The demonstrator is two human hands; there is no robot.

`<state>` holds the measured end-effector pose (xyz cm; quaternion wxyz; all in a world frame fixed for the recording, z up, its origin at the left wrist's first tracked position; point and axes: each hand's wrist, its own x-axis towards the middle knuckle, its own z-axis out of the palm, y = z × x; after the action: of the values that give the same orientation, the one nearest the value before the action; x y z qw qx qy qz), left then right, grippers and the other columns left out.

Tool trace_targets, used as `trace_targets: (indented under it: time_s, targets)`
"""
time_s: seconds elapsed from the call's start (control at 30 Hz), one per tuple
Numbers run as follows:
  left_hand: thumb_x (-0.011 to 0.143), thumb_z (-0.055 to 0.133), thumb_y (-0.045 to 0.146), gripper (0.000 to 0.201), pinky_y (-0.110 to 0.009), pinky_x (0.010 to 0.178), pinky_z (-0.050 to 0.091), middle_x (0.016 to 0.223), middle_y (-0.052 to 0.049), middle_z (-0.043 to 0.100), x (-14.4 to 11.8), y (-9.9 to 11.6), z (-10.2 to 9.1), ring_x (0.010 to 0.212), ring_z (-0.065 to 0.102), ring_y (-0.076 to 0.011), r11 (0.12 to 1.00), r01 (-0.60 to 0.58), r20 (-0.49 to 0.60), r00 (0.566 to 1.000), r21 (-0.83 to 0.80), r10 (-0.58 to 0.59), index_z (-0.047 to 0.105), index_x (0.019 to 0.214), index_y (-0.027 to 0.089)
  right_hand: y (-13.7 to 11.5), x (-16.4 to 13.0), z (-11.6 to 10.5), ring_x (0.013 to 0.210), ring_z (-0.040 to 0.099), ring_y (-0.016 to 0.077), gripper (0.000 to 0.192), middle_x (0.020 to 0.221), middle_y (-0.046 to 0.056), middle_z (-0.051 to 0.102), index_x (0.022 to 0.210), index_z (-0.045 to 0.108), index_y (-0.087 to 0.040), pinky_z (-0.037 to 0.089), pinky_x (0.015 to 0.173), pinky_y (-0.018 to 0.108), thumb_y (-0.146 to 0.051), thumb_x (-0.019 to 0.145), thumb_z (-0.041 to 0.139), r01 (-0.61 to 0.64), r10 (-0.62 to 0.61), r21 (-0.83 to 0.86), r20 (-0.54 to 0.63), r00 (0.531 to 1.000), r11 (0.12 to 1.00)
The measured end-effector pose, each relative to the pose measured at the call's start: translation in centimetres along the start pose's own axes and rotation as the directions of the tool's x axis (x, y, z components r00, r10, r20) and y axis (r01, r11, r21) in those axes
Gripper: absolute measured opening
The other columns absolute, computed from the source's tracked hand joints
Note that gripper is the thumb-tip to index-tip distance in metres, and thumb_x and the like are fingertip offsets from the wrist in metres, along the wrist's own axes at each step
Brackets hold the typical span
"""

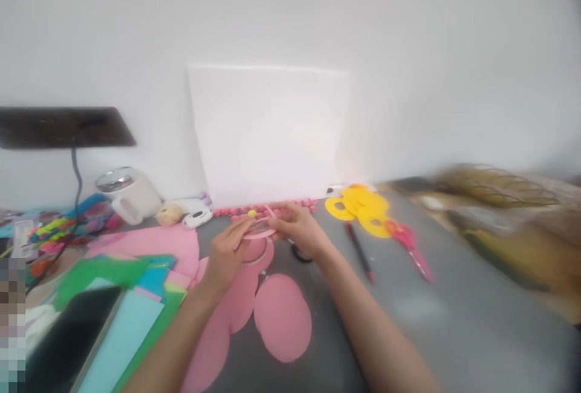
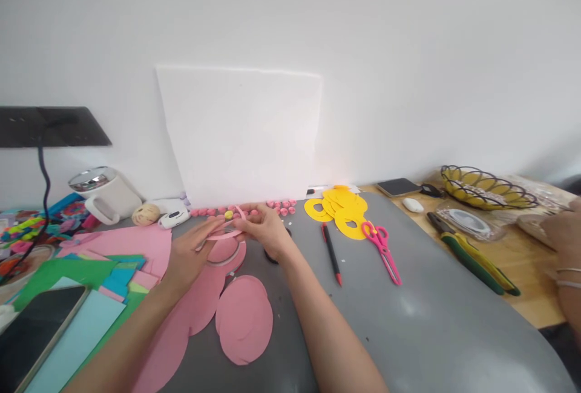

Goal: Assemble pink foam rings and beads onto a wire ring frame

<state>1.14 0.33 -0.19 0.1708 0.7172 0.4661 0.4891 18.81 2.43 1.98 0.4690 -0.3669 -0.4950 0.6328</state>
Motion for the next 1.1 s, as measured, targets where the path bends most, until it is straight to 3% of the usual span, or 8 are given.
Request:
trace_targets:
  time_s: [0.1,0.2,0.27,0.37,0.57,0.67,0.87,1.1]
  targets:
    - [0.078,0.057,0.037,0.028,-0.036,0.079,0.053,0.095,-0.005,0.072,0.2,0.2,-0.2,0.094,0.063,-0.0269,0.942,0.235,-0.071,0.963,-0.241,-0.259,0.071,0.093,0.017,-0.1,0.1,0.2,0.059,0.060,0.0112,0.038,0.076,0.004,0.067,0.094,0.063,-0.015,0.052,0.060,0.028,-0.046,0.071,0.064,0.026,-0.032,-0.055,-0.100,0.994,0.998]
    - [0.073,0.063,0.042,0.036,-0.037,0.067,0.056,0.097,-0.009,0.071,0.6,0.2,-0.4,0.088,0.065,-0.0261,0.723,0.385,0.010,0.886,-0.574,-0.464,0.070,0.094,0.013,-0.1,0.1,0.2,0.078,0.062,0.0153,0.036,0.091,0.008,0.067,0.093,0.064,-0.016,0.052,0.068,0.029,-0.046,0.073,0.062,0.089,-0.113,-0.126,-0.192,0.975,0.988]
    - [0.069,0.068,0.042,0.038,-0.037,0.066,0.056,0.099,-0.011,0.070,0.8,0.1,-0.4,0.084,0.065,-0.0243,0.599,0.427,0.090,0.856,-0.678,-0.508,0.070,0.094,0.013,0.0,0.1,0.3,0.092,0.061,0.0185,0.037,0.099,0.009,0.067,0.100,0.063,-0.017,0.050,0.079,0.032,-0.041,0.072,0.065,0.092,-0.105,-0.110,-0.120,0.987,0.990]
    - [0.065,0.072,0.039,0.038,-0.036,0.069,0.055,0.100,-0.011,0.069,0.6,0.1,-0.1,0.085,0.064,-0.0232,0.538,0.475,0.169,0.837,-0.696,-0.520,0.070,0.093,0.013,0.2,0.0,0.3,0.095,0.062,0.0208,0.046,0.102,0.009,0.067,0.107,0.062,-0.017,0.048,0.085,0.036,-0.036,0.067,0.071,0.063,-0.062,-0.030,0.040,0.997,0.998]
    - [0.062,0.073,0.039,0.038,-0.031,0.067,0.052,0.077,-0.007,0.071,0.1,0.6,-0.3,0.075,0.064,-0.0224,0.641,0.598,0.271,0.797,-0.481,-0.540,0.072,0.089,0.012,0.6,0.2,0.2,0.081,0.064,0.0201,0.040,0.087,0.006,0.070,0.091,0.068,-0.015,0.051,0.077,0.037,-0.037,0.058,0.076,0.038,-0.038,-0.015,0.022,0.999,0.999]
    - [0.063,0.072,0.041,0.041,-0.030,0.068,0.050,0.085,-0.009,0.071,0.1,0.8,-0.8,0.081,0.064,-0.0239,0.709,0.598,0.282,0.801,-0.373,-0.528,0.070,0.093,0.013,0.8,0.3,-0.1,0.075,0.064,0.0183,0.035,0.079,0.005,0.070,0.086,0.068,-0.015,0.051,0.073,0.034,-0.034,0.058,0.076,0.038,-0.036,-0.058,0.033,0.999,0.998]
    - [0.067,0.067,0.042,0.031,-0.026,0.062,0.049,0.074,-0.007,0.069,0.2,0.7,-1.1,0.065,0.061,-0.0168,0.789,0.521,0.204,0.854,-0.326,-0.479,0.070,0.079,0.014,1.2,0.2,-0.2,0.066,0.062,0.0154,0.033,0.071,0.004,0.068,0.083,0.068,-0.013,0.052,0.065,0.031,-0.029,0.056,0.077,0.012,-0.003,-0.203,0.045,0.999,0.979]
    - [0.072,0.062,0.042,0.030,-0.025,0.055,0.048,0.064,-0.005,0.066,-0.1,1.1,-0.7,0.055,0.057,-0.0147,0.781,0.538,0.120,0.840,-0.316,-0.530,0.068,0.073,0.013,1.2,0.2,0.0,0.064,0.063,0.0150,0.032,0.068,0.003,0.068,0.080,0.068,-0.013,0.054,0.068,0.032,-0.034,0.057,0.076,-0.008,0.011,-0.111,0.026,1.000,0.994]
